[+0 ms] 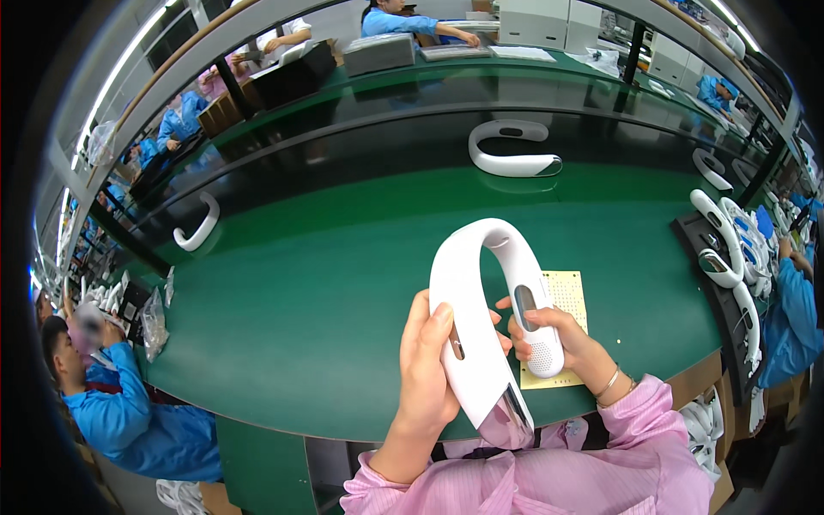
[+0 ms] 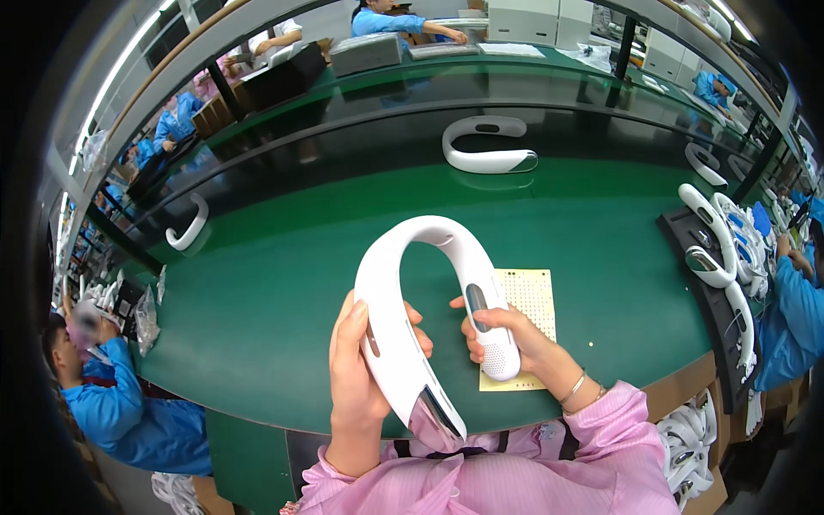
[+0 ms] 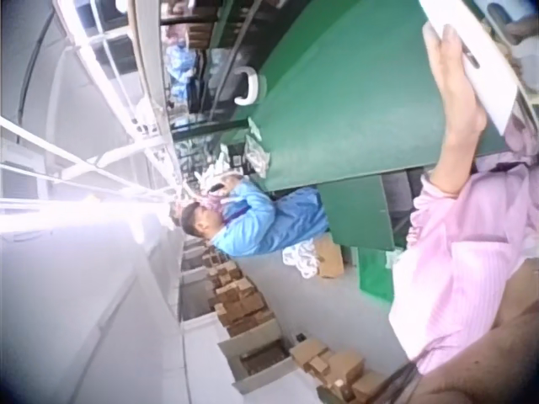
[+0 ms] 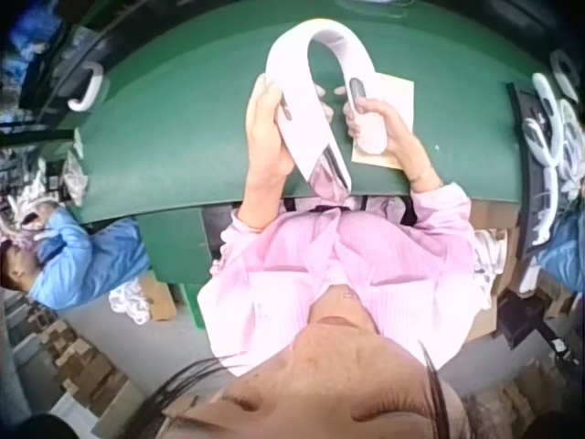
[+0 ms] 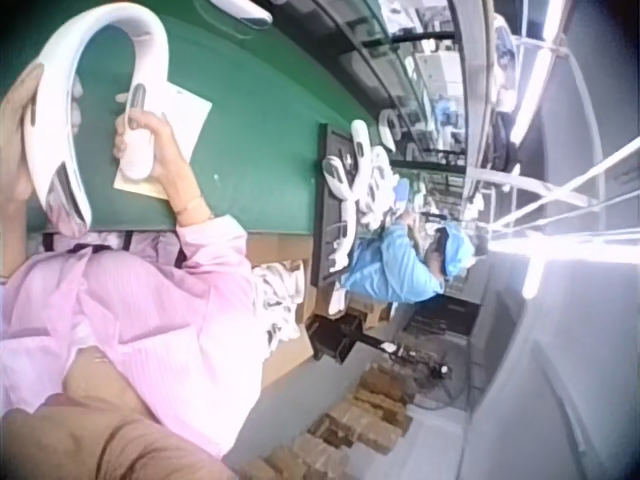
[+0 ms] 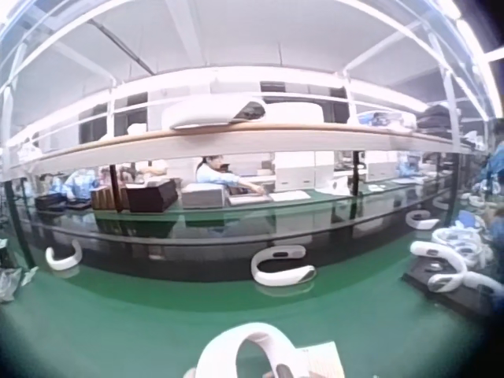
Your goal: Assembling electronic neck massagers by attaching components and inspecting the units on a factory production line.
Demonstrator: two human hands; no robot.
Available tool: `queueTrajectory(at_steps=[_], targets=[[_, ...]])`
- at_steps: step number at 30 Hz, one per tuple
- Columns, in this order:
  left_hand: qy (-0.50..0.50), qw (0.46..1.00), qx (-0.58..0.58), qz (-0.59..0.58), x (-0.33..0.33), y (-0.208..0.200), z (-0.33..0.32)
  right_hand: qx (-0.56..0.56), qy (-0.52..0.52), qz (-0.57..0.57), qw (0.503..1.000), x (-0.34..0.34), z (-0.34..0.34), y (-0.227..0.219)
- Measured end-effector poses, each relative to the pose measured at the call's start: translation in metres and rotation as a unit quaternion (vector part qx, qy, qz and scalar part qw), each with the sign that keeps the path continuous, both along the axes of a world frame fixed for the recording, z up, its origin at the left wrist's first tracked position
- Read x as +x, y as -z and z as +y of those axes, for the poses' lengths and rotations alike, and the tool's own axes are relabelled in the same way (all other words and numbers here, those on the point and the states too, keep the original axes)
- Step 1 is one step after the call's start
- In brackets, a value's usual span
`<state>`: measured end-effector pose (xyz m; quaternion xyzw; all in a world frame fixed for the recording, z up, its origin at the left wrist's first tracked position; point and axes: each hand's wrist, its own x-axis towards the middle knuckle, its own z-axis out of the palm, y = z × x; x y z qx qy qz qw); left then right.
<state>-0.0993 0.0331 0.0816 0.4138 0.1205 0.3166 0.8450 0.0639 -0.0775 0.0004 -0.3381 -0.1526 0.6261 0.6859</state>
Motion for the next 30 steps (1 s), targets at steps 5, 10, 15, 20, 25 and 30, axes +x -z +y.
queueTrajectory(at_steps=[5, 10, 15, 20, 25, 30], targets=[[-0.027, 0.999, 0.013, 0.028, 0.007, -0.008, -0.007, 0.015, -0.017, 0.038, 0.999, 0.002, 0.000, 0.007], [-0.026, 0.999, 0.014, 0.030, 0.008, -0.013, -0.010, 0.003, -0.015, 0.058, 0.998, 0.001, 0.001, 0.005], [-0.030, 0.999, 0.022, 0.039, 0.004, -0.017, -0.014, 0.012, -0.023, 0.044, 0.999, 0.001, 0.002, 0.009], [-0.028, 0.998, 0.035, 0.044, 0.002, -0.018, -0.015, 0.017, -0.019, 0.027, 0.999, -0.001, 0.003, 0.012], [-0.017, 0.998, 0.039, 0.037, -0.005, -0.013, -0.014, 0.019, -0.001, 0.006, 1.000, -0.002, 0.004, 0.008], [-0.020, 0.998, 0.056, 0.015, -0.015, 0.008, 0.000, 0.016, 0.083, -0.118, 0.989, 0.000, -0.003, -0.001]])
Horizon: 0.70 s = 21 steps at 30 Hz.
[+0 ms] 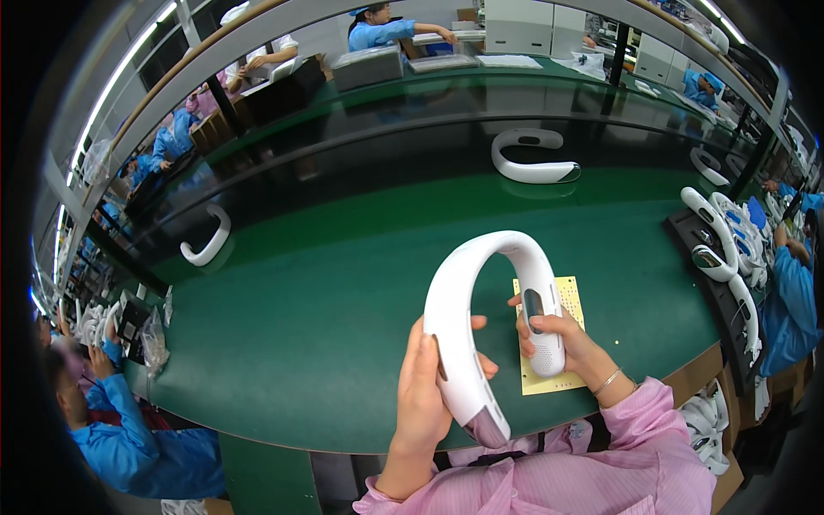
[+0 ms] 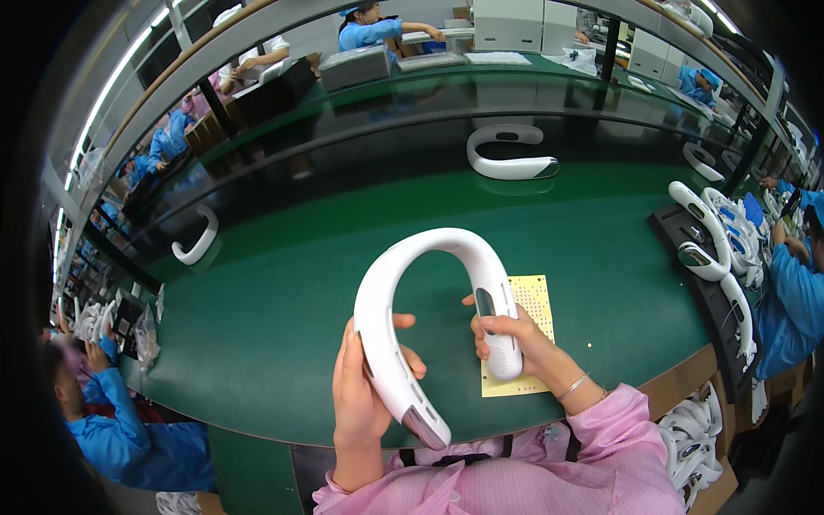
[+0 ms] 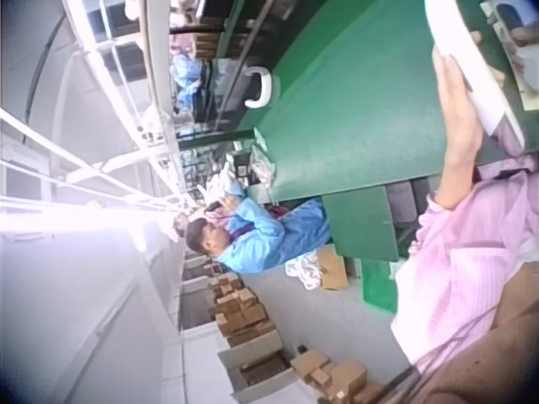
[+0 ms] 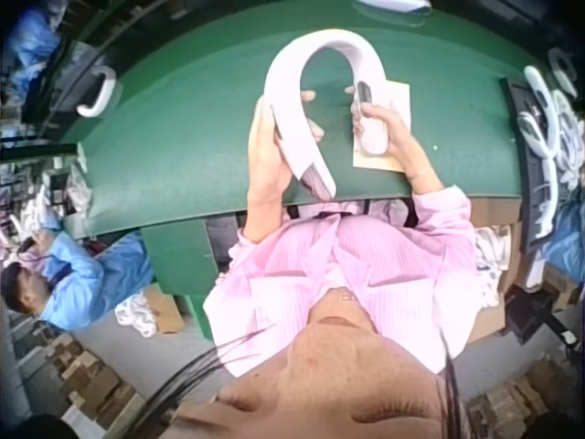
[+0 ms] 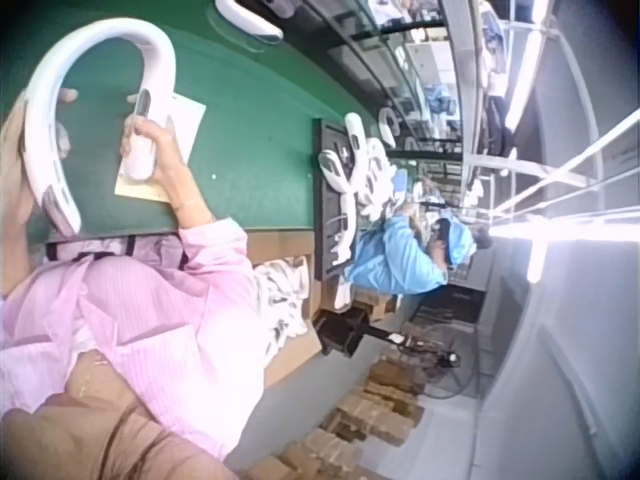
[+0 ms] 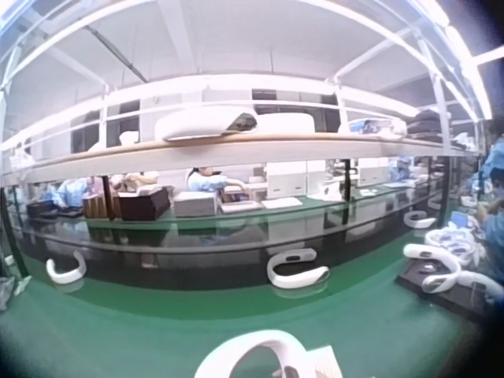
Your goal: Assembling electronic neck massagers by attaching components and inspecting the units on a factory production line.
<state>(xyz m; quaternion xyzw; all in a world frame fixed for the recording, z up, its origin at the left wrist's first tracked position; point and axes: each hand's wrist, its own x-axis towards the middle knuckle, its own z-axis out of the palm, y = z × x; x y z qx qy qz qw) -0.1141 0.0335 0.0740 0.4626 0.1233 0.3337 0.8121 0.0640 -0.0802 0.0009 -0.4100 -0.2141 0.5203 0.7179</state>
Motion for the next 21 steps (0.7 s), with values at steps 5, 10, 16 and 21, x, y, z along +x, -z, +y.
queueTrajectory(at_steps=[5, 10, 16, 21], targets=[[-0.091, 0.974, 0.202, 0.057, -0.010, 0.030, 0.015, -0.050, 0.101, -0.242, 0.964, -0.012, -0.013, -0.032], [-0.134, 0.989, 0.046, 0.044, -0.007, 0.060, 0.029, 0.022, 0.009, -0.420, 0.907, -0.028, -0.032, -0.078], [-0.100, 0.992, -0.071, 0.033, -0.003, 0.056, 0.030, 0.062, -0.068, -0.455, 0.886, -0.042, -0.037, -0.097], [-0.085, 0.987, -0.132, 0.043, 0.002, 0.070, 0.029, 0.061, -0.129, -0.477, 0.867, -0.047, -0.035, -0.106]])
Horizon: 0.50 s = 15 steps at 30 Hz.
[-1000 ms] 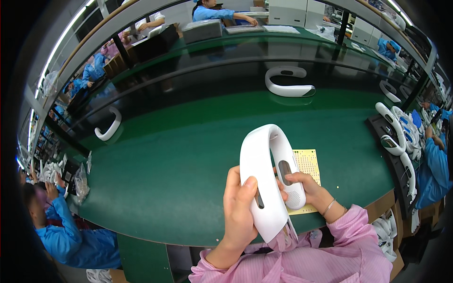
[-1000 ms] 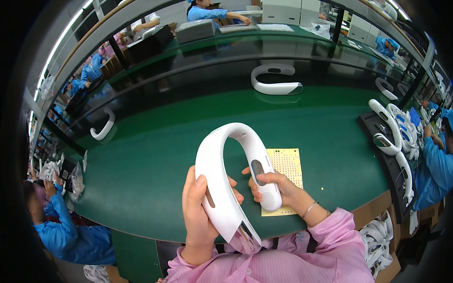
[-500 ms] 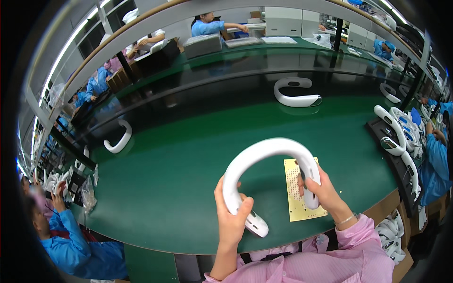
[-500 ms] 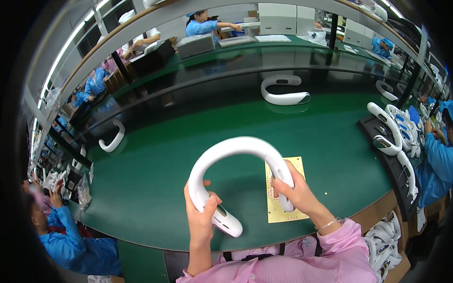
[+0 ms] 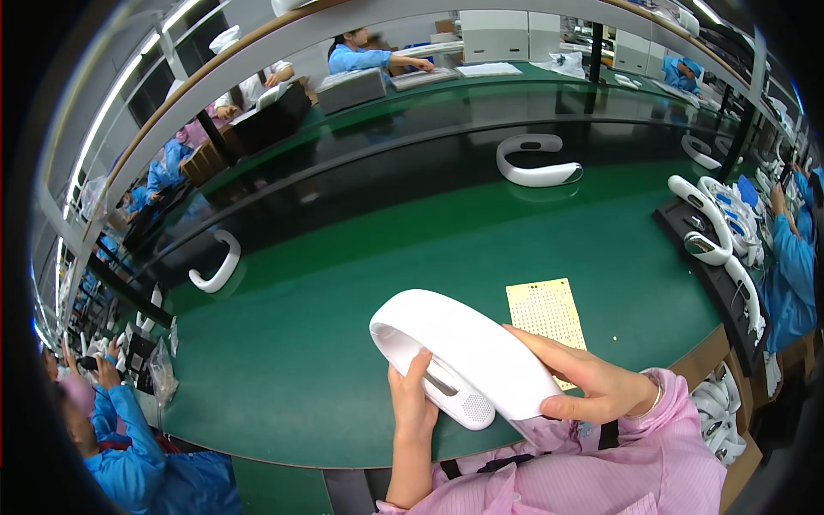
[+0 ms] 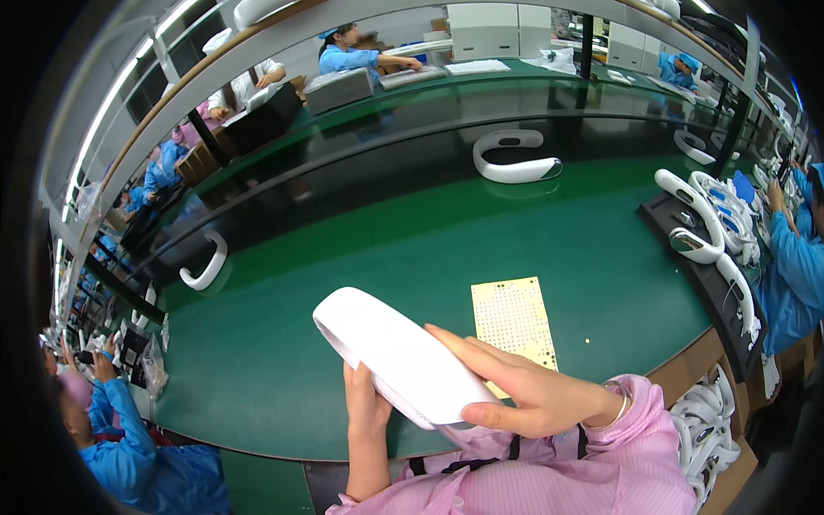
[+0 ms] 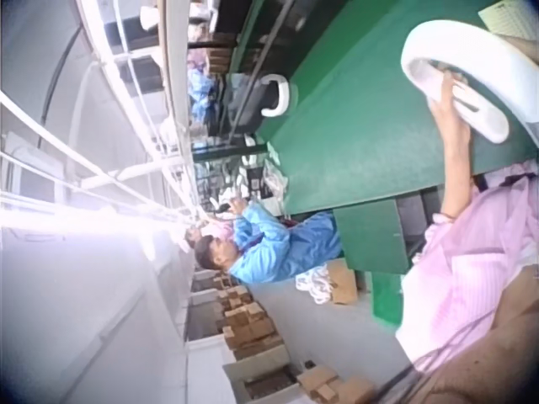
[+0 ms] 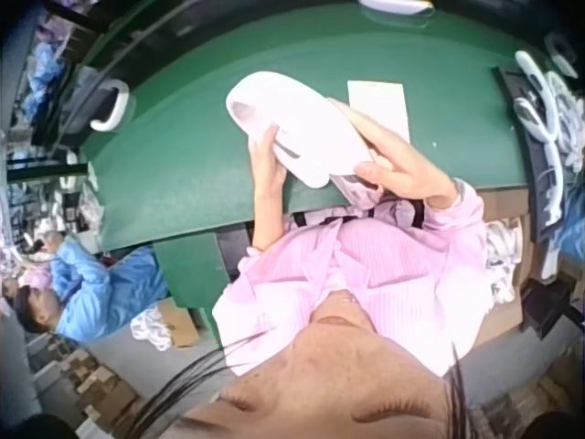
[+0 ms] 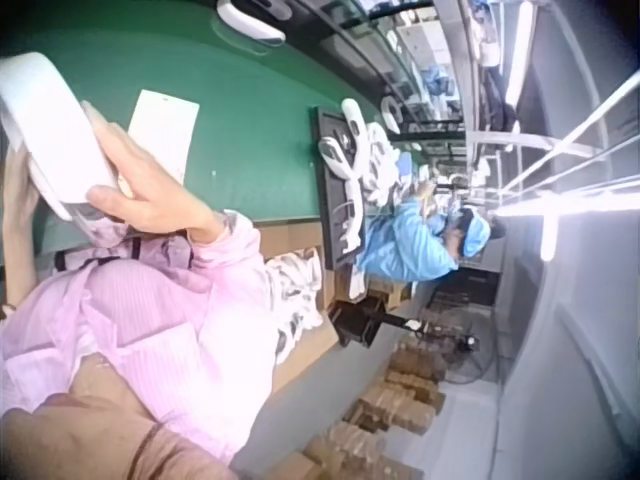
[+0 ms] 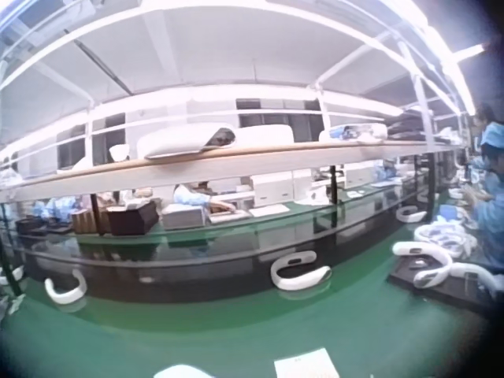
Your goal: Assembling electronic neck massagers by attaching components and inspecting the units on a factory production line.
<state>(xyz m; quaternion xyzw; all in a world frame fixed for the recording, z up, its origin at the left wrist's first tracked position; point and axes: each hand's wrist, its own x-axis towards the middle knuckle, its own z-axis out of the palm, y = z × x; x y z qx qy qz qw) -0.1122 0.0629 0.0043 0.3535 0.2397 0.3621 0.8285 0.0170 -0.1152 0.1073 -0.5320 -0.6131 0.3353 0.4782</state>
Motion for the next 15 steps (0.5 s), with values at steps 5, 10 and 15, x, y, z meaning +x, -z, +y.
queueTrajectory(at_steps=[5, 10, 15], targets=[[0.091, 0.995, -0.047, 0.002, 0.001, 0.026, 0.007, 0.023, -0.009, -0.014, 1.000, -0.007, 0.006, -0.009], [0.145, 0.984, -0.104, -0.014, 0.006, 0.021, -0.003, 0.076, 0.074, -0.216, 0.971, -0.005, 0.011, -0.020], [0.268, 0.963, 0.037, -0.006, -0.023, -0.017, -0.005, 0.259, 0.182, -0.322, 0.892, 0.023, 0.031, -0.009]])
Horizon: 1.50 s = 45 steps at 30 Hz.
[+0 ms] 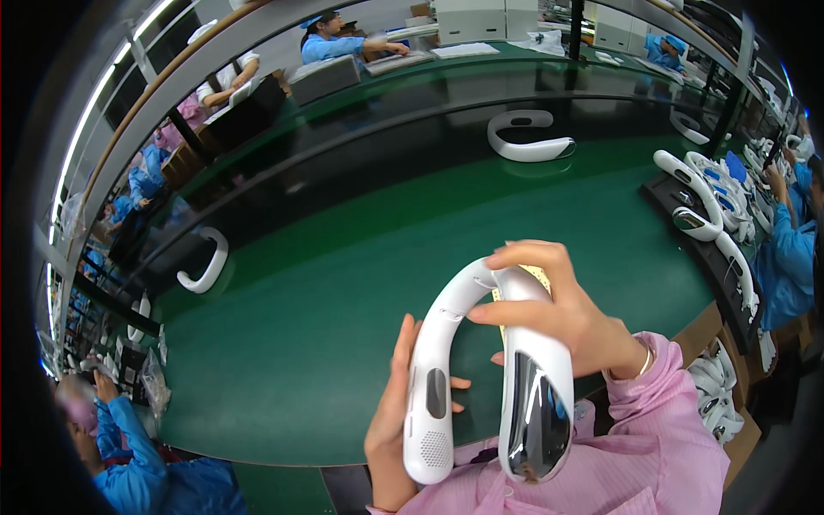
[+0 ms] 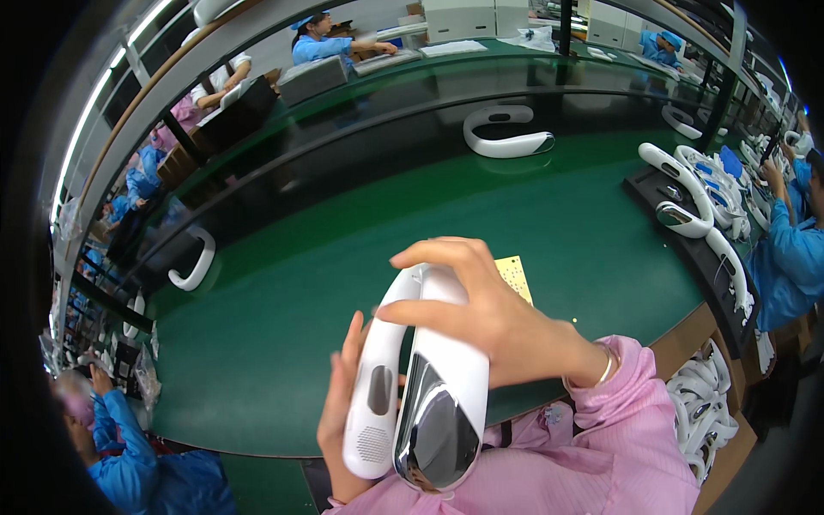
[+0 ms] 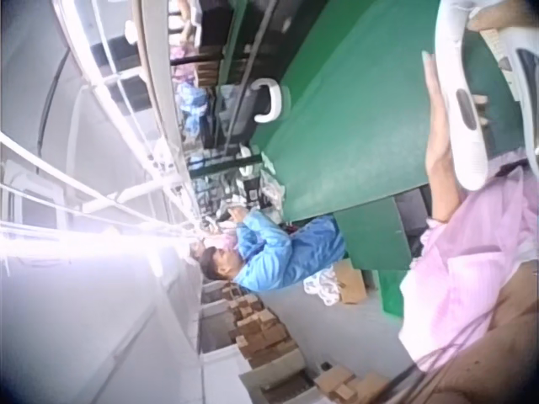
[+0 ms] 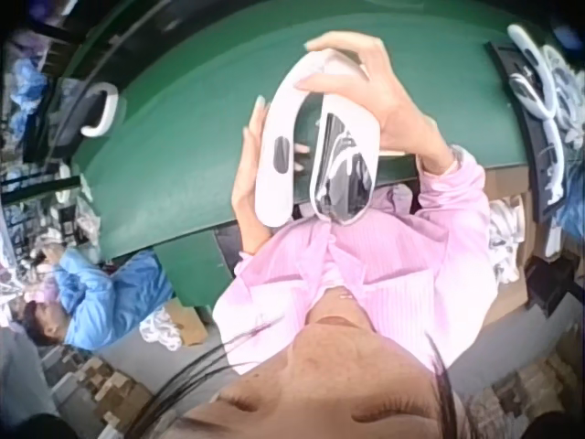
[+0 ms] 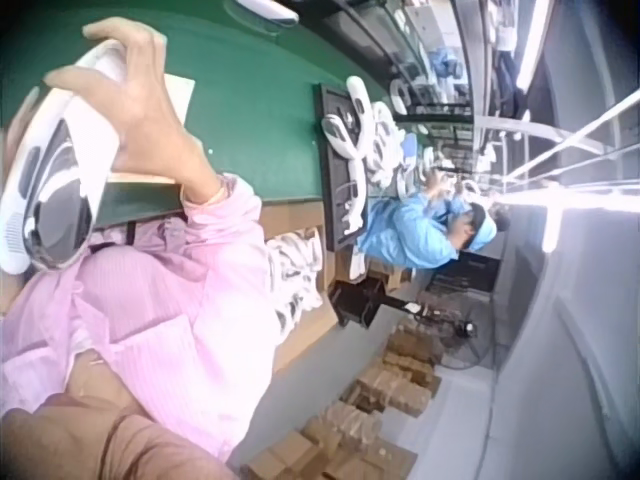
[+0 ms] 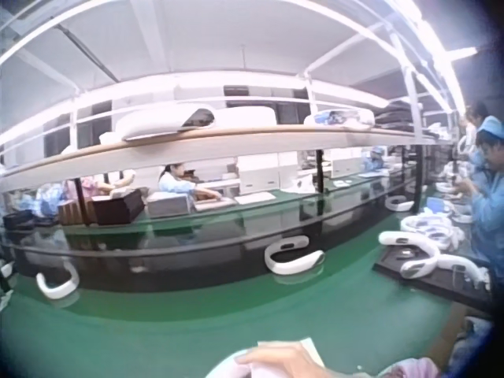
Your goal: Assembling electronic neck massagers by attaching components and inspecting the units on a factory production line.
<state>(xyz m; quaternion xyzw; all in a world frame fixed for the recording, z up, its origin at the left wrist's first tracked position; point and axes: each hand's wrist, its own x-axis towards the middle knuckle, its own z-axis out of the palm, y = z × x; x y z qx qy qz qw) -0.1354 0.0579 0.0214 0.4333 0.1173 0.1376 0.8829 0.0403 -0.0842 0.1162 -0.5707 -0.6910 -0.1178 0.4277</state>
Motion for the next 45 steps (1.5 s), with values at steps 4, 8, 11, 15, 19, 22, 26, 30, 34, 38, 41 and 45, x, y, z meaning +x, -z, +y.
queueTrajectory(at_steps=[4, 8, 11, 15, 19, 22, 26, 30, 34, 38, 41, 45], targets=[[-0.070, 0.983, 0.166, -0.047, -0.017, -0.015, -0.001, 0.055, -0.052, 0.179, 0.981, 0.024, -0.001, 0.024], [-0.126, 0.971, 0.201, -0.026, -0.028, -0.022, 0.000, 0.028, -0.040, 0.371, 0.927, 0.013, -0.003, 0.031], [-0.152, 0.952, 0.266, -0.023, -0.031, -0.018, 0.007, 0.036, -0.052, 0.380, 0.923, 0.010, -0.004, 0.032], [-0.224, 0.858, 0.450, -0.107, -0.014, -0.008, 0.015, 0.022, -0.004, 0.401, 0.916, 0.007, -0.008, 0.032], [-0.294, 0.904, 0.310, -0.033, -0.007, -0.021, 0.010, -0.161, -0.091, 0.510, 0.840, 0.015, 0.000, 0.036], [-0.257, 0.965, 0.052, -0.001, 0.004, -0.026, 0.014, -0.194, -0.146, 0.673, 0.698, 0.014, 0.005, 0.036], [-0.191, 0.978, -0.082, 0.015, 0.004, -0.013, 0.026, -0.204, -0.168, 0.730, 0.630, 0.012, 0.007, 0.035], [-0.184, 0.973, -0.136, 0.016, 0.001, -0.007, 0.034, -0.209, -0.171, 0.744, 0.611, 0.009, 0.014, 0.038], [-0.185, 0.971, -0.147, 0.029, 0.002, -0.005, 0.037, -0.200, -0.132, 0.757, 0.608, 0.008, 0.018, 0.046], [-0.200, 0.973, -0.113, 0.039, 0.003, 0.003, 0.041, -0.216, -0.025, 0.706, 0.674, 0.003, 0.038, 0.053], [-0.198, 0.975, -0.090, 0.043, -0.001, 0.012, 0.052, -0.197, -0.029, 0.735, 0.649, 0.017, 0.061, 0.071], [-0.111, 0.971, 0.180, 0.114, -0.015, 0.034, 0.070, -0.114, -0.039, 0.762, 0.636, 0.050, 0.115, 0.082]])
